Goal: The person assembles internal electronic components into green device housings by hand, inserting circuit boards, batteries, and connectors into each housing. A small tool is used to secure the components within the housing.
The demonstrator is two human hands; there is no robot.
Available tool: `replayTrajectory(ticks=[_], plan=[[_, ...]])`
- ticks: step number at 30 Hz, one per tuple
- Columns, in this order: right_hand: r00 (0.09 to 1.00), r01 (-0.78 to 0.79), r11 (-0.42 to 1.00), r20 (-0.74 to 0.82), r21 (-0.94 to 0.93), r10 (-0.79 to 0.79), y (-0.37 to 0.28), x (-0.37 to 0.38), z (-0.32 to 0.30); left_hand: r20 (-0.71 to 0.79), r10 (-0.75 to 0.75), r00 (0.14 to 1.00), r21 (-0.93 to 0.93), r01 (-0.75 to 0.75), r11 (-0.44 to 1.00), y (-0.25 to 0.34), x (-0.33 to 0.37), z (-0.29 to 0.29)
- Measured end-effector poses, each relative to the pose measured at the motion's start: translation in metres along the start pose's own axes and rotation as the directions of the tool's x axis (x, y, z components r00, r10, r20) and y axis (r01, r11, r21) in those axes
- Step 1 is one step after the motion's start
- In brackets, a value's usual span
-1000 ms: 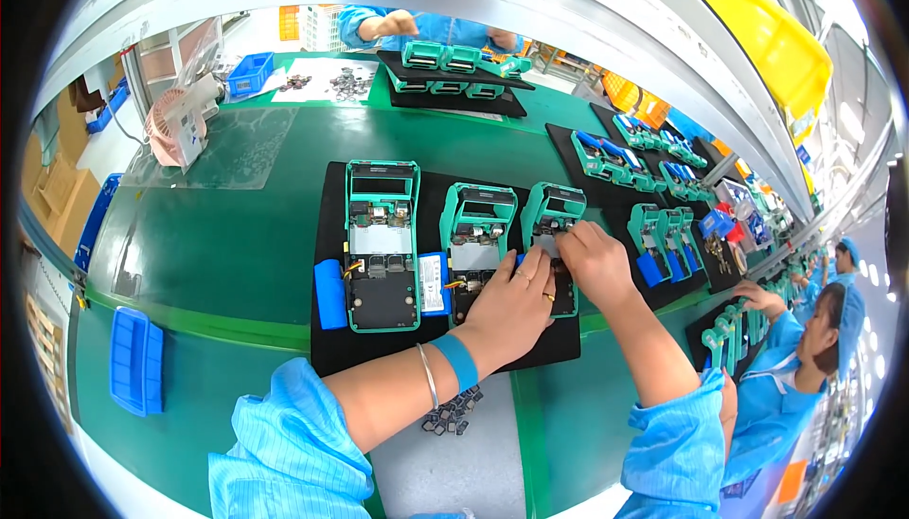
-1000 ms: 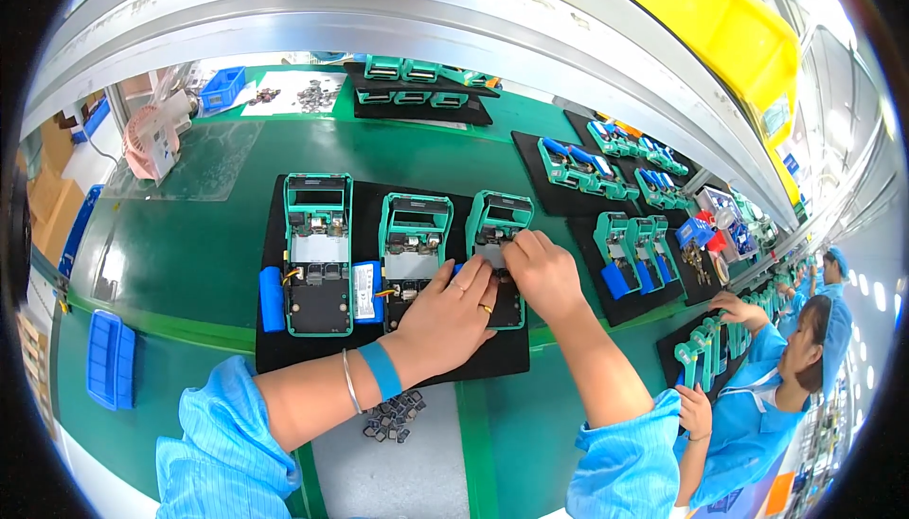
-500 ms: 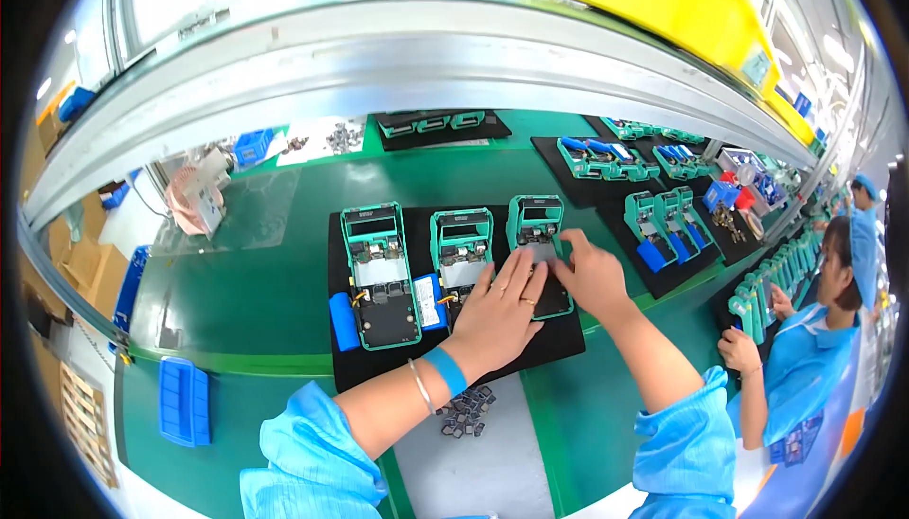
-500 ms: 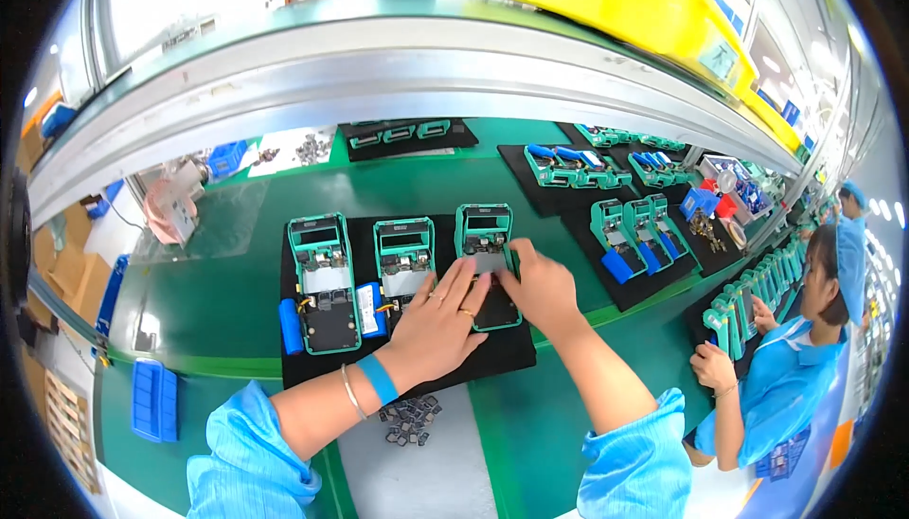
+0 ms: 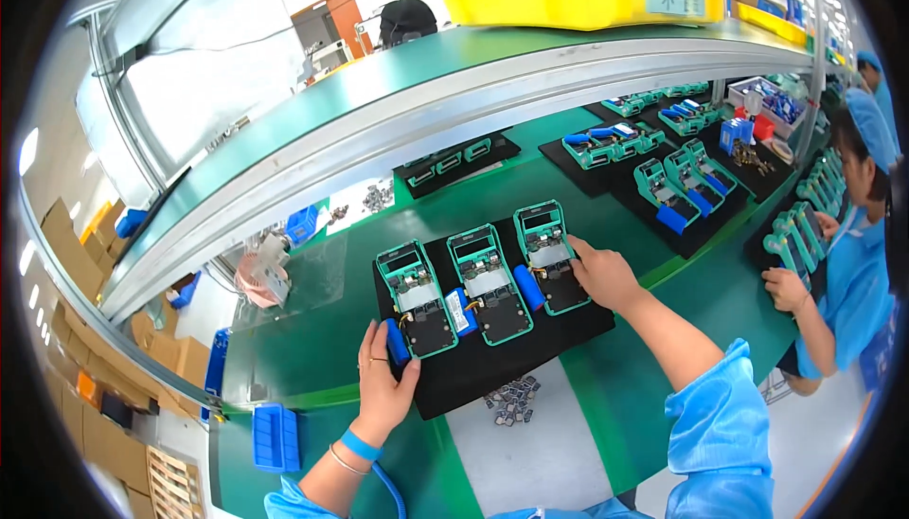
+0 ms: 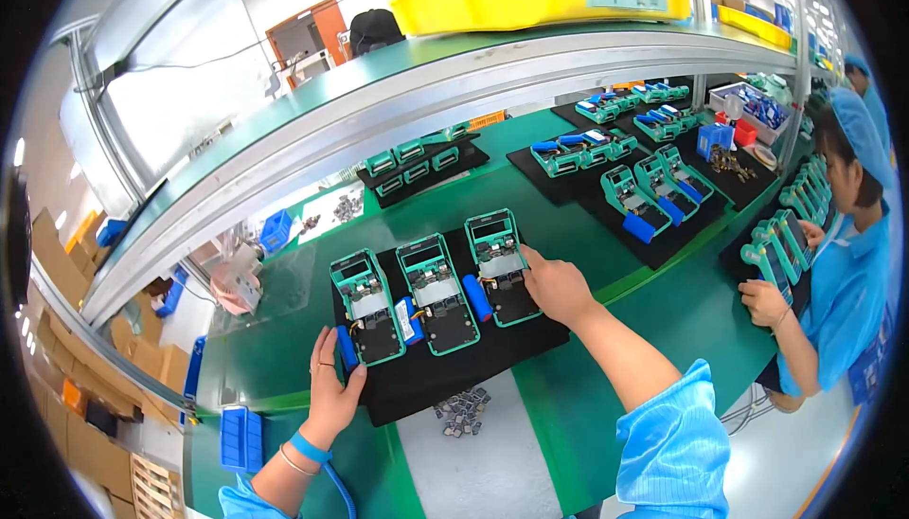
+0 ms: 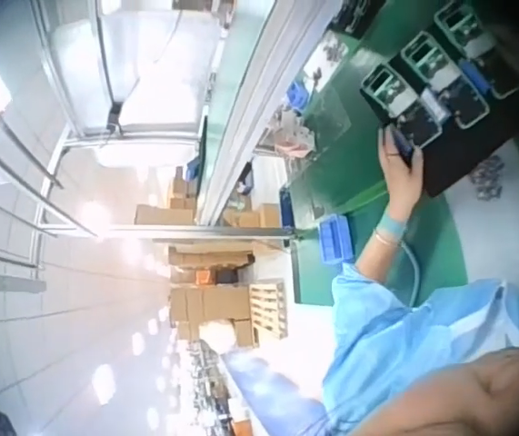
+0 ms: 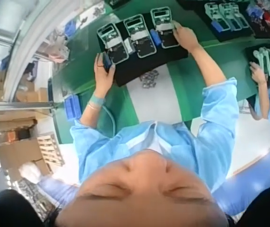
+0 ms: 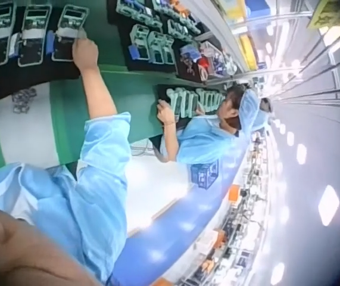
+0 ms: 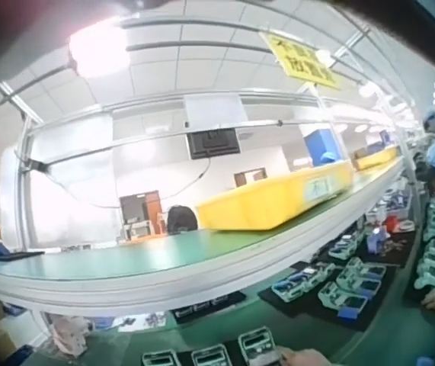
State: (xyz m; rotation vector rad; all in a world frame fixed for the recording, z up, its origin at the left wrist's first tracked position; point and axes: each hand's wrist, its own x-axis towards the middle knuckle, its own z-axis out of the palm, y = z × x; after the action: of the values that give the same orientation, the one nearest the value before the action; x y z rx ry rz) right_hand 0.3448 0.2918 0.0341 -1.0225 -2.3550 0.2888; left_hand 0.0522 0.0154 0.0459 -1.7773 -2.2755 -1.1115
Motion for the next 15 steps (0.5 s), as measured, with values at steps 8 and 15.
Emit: replayTrajectory(ticks=[8, 15], plan=[[0.943, -0.161, 0.953, -0.245, 0.258, 0.226, 0.003, -0.038, 0.000, 0.184, -0.394, 0.901, -0.528, 0.429, 0.733, -0.031, -0.003, 0.005], [0.885, -0.454, 0.852, 0.020, 0.260, 0.466, 0.007, -0.060, 0.001, 0.355, -0.570, 0.741, -0.647, 0.634, 0.423, -0.038, 0.006, -0.003]])
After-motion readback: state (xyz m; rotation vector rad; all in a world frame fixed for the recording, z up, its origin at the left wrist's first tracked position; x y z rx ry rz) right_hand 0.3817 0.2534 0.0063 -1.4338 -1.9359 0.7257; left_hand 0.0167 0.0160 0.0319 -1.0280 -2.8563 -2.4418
